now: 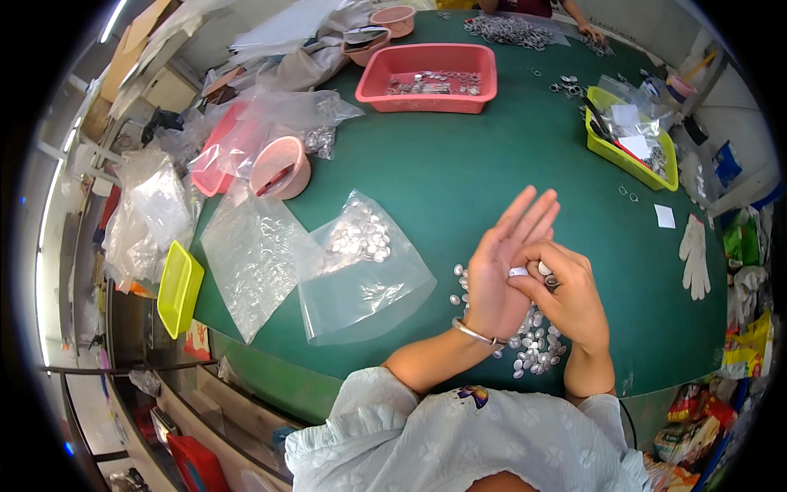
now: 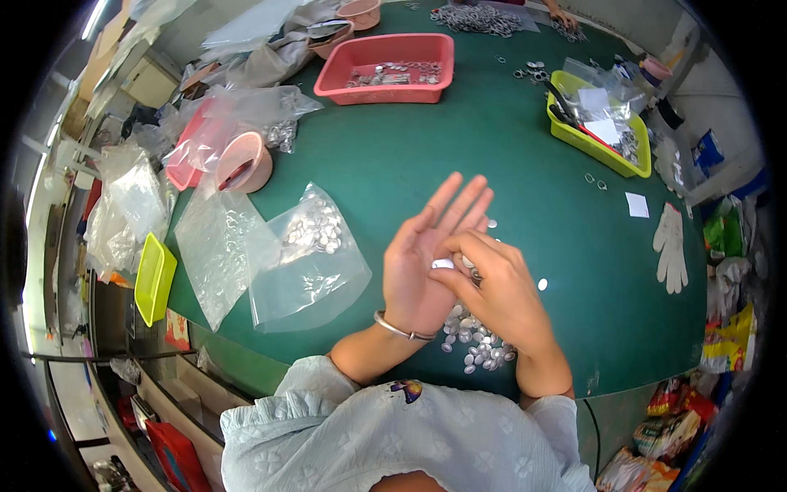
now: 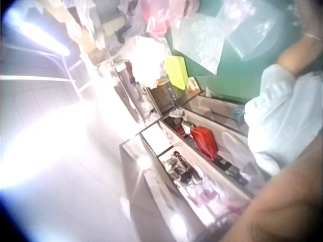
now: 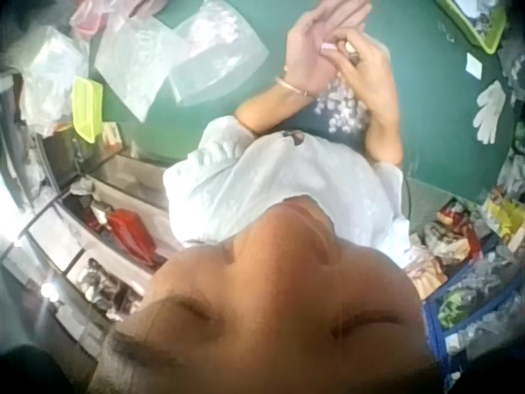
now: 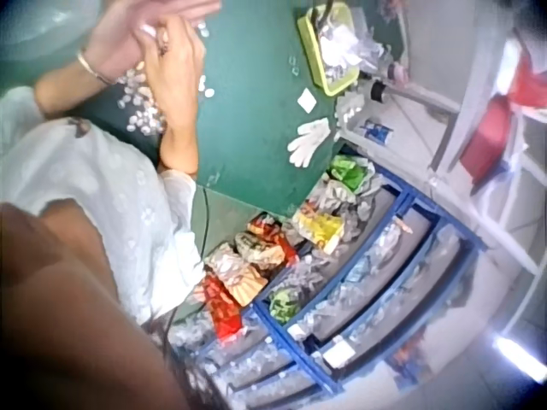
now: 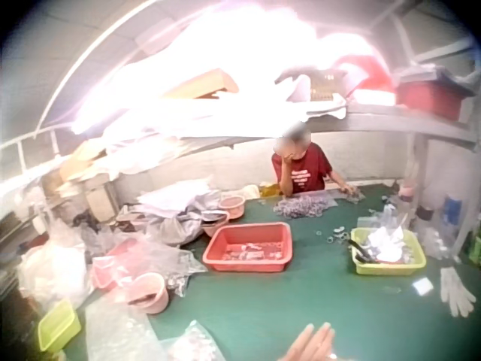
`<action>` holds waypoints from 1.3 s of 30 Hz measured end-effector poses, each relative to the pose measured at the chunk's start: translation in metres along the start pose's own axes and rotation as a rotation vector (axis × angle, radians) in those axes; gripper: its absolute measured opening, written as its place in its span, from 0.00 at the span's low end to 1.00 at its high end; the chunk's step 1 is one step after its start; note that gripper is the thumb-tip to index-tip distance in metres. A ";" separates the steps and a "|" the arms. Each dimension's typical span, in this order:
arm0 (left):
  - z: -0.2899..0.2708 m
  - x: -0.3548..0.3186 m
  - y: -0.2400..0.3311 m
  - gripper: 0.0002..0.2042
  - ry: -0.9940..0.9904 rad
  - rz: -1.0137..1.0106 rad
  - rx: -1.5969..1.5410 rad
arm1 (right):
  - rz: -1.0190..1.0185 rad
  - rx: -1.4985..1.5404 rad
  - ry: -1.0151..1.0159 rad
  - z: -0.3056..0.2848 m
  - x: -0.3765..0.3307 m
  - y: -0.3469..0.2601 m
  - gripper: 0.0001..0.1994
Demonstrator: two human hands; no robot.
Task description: The person repeatedly picks up small silver metal discs from a pile on a green table, inspects them by turning them over in their hands, and places them into a clear plastic bag. The person also occasionally gathers the pile of discs on the table with both hands.
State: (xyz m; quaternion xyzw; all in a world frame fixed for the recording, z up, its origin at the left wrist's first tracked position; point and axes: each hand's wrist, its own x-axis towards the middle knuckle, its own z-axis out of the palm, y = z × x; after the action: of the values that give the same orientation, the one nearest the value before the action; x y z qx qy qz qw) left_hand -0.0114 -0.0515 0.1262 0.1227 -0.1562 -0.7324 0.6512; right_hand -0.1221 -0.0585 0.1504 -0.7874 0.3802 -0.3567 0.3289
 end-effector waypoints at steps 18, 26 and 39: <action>-0.007 -0.002 -0.040 0.16 0.044 -0.447 -0.305 | -0.083 -0.374 0.279 -0.004 -0.013 0.000 0.08; -0.018 -0.027 -0.061 0.16 0.222 -0.383 -0.122 | -0.200 -0.407 0.371 0.001 -0.055 -0.002 0.05; -0.087 -0.113 0.005 0.12 0.616 0.205 -0.270 | 0.160 0.195 0.272 0.034 -0.150 0.030 0.03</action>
State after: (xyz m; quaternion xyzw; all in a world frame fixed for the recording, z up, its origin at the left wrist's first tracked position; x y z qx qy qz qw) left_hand 0.0403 0.0543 0.0451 0.2345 0.1343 -0.6059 0.7483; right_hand -0.1732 0.0599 0.0621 -0.6636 0.4463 -0.4675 0.3767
